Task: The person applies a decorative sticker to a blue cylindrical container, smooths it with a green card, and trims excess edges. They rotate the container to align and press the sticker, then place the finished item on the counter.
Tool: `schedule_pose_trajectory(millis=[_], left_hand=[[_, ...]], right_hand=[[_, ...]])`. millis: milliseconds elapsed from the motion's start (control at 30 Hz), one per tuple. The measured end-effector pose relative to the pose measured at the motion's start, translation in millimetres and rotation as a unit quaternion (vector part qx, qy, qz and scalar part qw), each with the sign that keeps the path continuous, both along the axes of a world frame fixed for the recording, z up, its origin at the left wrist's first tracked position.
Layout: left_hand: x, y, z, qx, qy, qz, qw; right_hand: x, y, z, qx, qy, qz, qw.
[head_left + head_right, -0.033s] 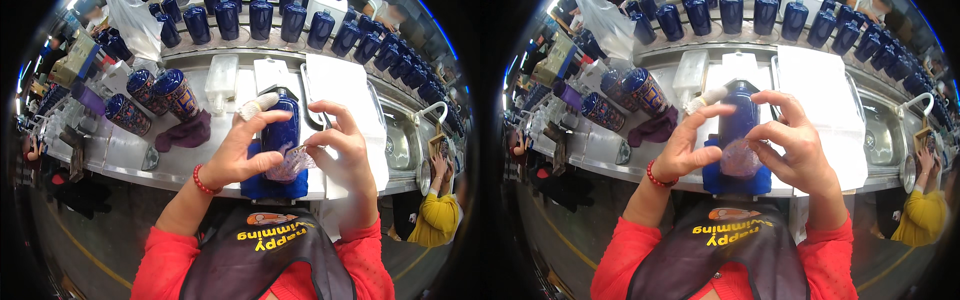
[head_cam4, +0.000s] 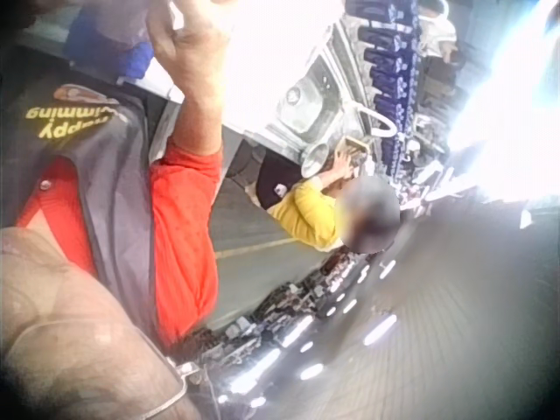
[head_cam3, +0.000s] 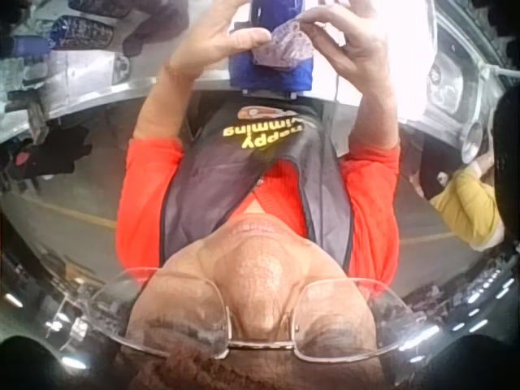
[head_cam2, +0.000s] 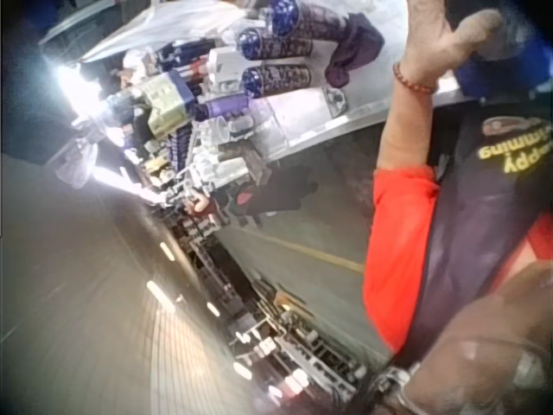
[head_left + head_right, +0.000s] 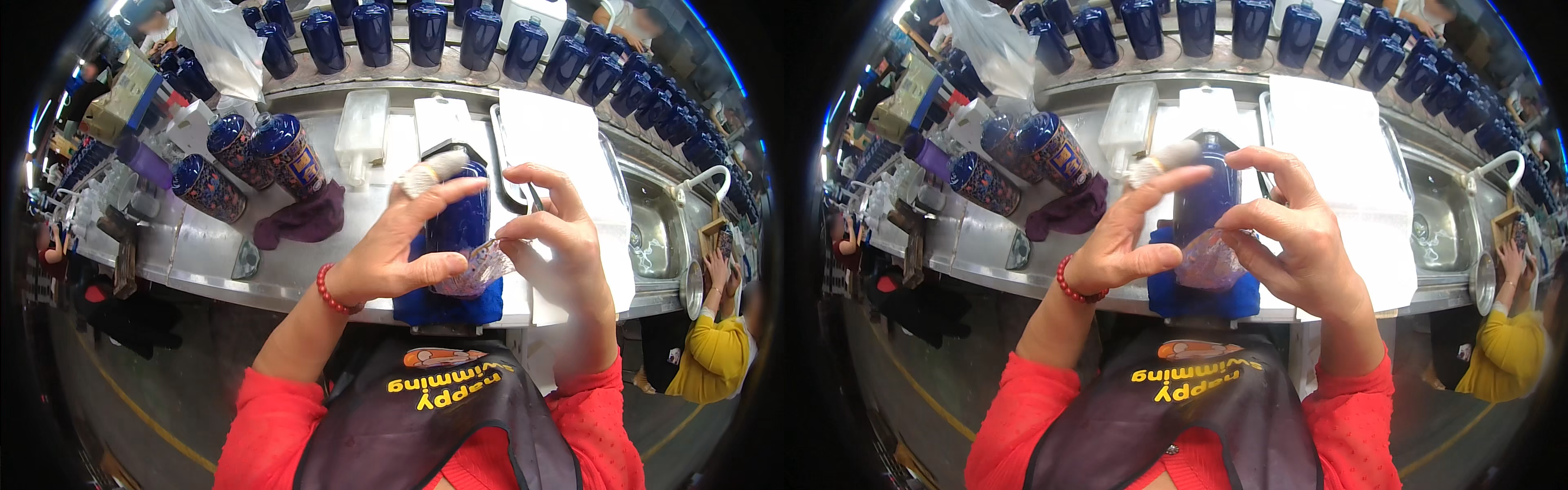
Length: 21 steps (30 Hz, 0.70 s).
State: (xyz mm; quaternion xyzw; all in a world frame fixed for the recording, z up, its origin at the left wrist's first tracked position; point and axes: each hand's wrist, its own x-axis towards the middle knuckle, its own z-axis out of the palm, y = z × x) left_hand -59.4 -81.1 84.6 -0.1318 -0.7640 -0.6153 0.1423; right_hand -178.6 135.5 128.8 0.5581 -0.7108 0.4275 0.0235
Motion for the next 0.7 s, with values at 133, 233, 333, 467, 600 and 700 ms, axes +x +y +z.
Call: schedule_pose_trajectory(millis=[133, 233, 333, 467, 600, 700], left_hand=[[-6, -5, 8, -0.115, 0.050, -0.073, 0.989], [9, -2, 13, -0.144, 0.020, -0.036, 0.989], [27, -1, 23, -0.181, 0.026, 0.008, 0.983], [29, -13, 31, -0.177, 0.031, 0.044, 0.983], [-4, -22, 5, -0.190, -0.074, 0.132, 0.970], [-23, -25, -21, -0.193, -0.061, 0.188, 0.961]], right_hand=[[5, 6, 0, -0.006, -0.009, -0.024, 1.000], [17, 14, 4, -0.011, 0.005, -0.034, 0.999], [30, 25, 16, 0.005, 0.013, -0.031, 0.999], [20, 24, 19, -0.032, -0.102, -0.012, 0.994], [-18, -5, -25, -0.013, -0.080, -0.047, 0.996], [-37, -16, -63, -0.003, -0.193, -0.062, 0.979]])
